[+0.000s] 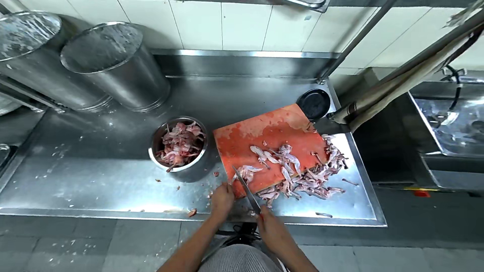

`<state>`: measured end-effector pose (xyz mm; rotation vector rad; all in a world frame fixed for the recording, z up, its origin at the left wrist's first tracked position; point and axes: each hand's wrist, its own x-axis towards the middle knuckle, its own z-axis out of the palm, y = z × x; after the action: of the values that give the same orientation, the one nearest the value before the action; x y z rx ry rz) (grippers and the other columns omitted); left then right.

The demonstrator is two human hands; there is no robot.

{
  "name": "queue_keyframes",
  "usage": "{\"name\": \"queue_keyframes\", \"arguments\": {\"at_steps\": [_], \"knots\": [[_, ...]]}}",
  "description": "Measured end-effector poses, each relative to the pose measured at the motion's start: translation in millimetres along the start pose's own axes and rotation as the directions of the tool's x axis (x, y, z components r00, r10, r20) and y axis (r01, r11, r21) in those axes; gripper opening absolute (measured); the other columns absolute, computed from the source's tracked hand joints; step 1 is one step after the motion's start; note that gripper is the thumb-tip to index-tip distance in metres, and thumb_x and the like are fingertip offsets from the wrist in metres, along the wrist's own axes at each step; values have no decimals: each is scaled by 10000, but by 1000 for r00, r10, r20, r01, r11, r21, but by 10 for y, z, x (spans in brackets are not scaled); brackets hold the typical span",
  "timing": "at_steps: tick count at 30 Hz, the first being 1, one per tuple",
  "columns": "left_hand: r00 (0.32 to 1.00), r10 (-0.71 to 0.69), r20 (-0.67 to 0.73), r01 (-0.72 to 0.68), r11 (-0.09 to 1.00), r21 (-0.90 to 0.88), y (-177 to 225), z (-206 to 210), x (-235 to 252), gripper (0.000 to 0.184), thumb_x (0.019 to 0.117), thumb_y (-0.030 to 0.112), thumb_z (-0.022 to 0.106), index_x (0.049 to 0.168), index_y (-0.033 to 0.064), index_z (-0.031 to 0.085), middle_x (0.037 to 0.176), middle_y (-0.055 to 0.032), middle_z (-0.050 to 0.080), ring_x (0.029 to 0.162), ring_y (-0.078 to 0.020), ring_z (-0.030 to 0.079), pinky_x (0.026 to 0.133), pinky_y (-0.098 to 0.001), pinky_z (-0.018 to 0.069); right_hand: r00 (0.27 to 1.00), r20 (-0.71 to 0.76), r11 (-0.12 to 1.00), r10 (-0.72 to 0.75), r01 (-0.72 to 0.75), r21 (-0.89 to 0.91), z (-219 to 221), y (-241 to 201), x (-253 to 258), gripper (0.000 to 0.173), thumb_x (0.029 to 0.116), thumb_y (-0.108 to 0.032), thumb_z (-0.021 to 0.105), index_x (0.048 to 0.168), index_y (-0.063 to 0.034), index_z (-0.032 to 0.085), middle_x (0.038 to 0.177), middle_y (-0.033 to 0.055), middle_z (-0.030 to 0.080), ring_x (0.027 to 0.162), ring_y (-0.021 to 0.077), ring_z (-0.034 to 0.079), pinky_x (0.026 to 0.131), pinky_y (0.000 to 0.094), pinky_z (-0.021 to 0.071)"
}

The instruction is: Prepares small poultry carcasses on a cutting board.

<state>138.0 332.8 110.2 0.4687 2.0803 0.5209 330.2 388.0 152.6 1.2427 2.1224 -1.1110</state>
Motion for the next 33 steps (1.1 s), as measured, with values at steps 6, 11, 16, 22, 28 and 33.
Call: {"name": "queue_keyframes", "arguments": {"at_steps": [6, 11, 16, 22, 28, 33], "knots": [[998, -61, 34, 70, 822, -566, -36, 19, 43, 463, 1142, 316, 336, 944, 16, 627, 664, -52, 600, 516, -146, 576, 494, -290, 506, 1000, -15, 998, -19, 18, -52, -111, -246, 206, 422, 1088, -365, 420, 1412, -101, 476, 1028, 150, 706, 954, 334, 720, 855, 525, 576], [998, -33, 63, 57, 894, -445, -284, 202, 99, 438, 1137, 300, 341, 1041, -1, 644, 742, -68, 628, 588, -161, 602, 587, -336, 535, 988, 63, 990, 138, -136, -38, 312, 345, -334, 449, 1089, -366, 437, 1411, -58, 494, 1028, 230, 720, 968, 417, 722, 841, 598, 561], [988, 121, 91, -77, 917, -391, -422, 219, -24, 362, 1118, 306, 418, 1086, 26, 645, 794, -72, 645, 624, -170, 631, 608, -347, 564, 989, 46, 988, 139, -136, -68, 371, 389, -252, 450, 1086, -399, 422, 1397, -82, 497, 1072, 202, 716, 986, 392, 722, 839, 573, 571], [890, 314, 331, -427, 828, 362, -86, -170, -195, 320, 1063, 193, 477, 1232, 35, 698, 1261, -171, 690, 1226, -301, 644, 1102, -488, 476, 999, 9, 994, 49, -48, -103, 134, 107, -107, 394, 1091, -390, 386, 1372, -131, 484, 984, 142, 711, 930, 342, 730, 795, 538, 588], [863, 347, 367, -498, 704, 507, 585, -261, -287, 314, 1069, 177, 474, 1252, 11, 668, 1322, -195, 643, 1276, -346, 603, 1109, -521, 466, 994, -99, 999, 43, -43, 9, -56, 199, -45, 422, 1091, -393, 418, 1399, -114, 493, 958, 151, 715, 906, 344, 730, 809, 537, 584], [797, 504, 333, -599, 584, 549, 1349, -327, -329, 315, 1076, 169, 469, 1283, 19, 653, 1314, -191, 648, 1250, -337, 624, 1090, -508, 489, 959, -276, 996, 67, -49, 71, -613, 186, -31, 448, 1083, -369, 438, 1447, -110, 474, 973, 157, 720, 906, 348, 728, 829, 548, 580]]}}
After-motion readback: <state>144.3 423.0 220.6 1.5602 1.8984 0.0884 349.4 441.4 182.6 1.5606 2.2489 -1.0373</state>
